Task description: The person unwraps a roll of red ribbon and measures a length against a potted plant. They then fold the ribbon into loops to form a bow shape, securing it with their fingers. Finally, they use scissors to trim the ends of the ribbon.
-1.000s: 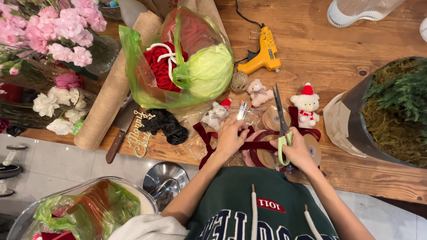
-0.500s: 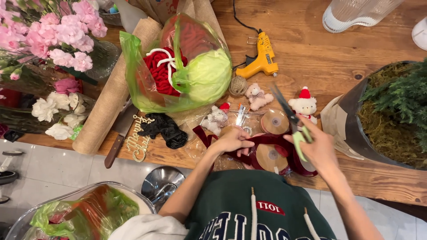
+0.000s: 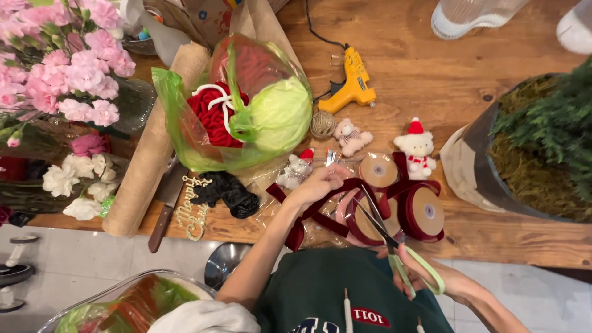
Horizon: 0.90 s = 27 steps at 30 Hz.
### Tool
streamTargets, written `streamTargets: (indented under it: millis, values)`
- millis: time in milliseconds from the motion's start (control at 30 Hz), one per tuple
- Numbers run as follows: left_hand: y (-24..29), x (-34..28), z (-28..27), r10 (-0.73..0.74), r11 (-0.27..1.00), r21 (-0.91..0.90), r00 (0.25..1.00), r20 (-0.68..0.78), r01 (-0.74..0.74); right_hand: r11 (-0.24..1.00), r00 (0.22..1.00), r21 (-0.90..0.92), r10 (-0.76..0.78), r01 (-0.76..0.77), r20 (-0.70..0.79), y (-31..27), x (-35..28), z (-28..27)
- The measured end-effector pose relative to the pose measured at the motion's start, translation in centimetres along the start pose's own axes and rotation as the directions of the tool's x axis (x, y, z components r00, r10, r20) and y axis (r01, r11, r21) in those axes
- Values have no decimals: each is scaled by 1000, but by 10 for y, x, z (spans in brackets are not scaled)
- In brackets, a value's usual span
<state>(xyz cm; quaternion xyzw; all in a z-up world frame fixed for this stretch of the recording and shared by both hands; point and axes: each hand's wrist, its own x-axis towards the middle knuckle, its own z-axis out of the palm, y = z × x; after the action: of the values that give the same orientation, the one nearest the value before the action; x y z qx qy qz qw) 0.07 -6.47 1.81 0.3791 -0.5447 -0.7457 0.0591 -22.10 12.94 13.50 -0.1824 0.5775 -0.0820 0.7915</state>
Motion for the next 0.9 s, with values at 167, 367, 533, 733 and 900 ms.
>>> streamTargets:
  millis: [167, 367, 533, 733, 900]
  values:
    - [43, -39, 33, -170, 982, -123, 960, -221, 145, 986, 980, 19, -165, 164, 111, 14, 42, 22]
    - [35, -49, 42, -208, 978, -63, 920, -333, 198, 905, 912, 113, -410, 409, -20, 19, 81, 56]
    - [19, -48, 44, -106, 992, -102, 927, -359, 74, 929, 926, 75, -352, 364, -137, 13, 79, 75]
    - [14, -49, 47, -100, 995, -6, 941, -324, 103, 883, 890, 121, -440, 454, -122, 35, 102, 70]
    - [16, -54, 45, -82, 996, 0, 963, -257, 85, 883, 897, 165, -419, 439, -141, 28, 92, 72]
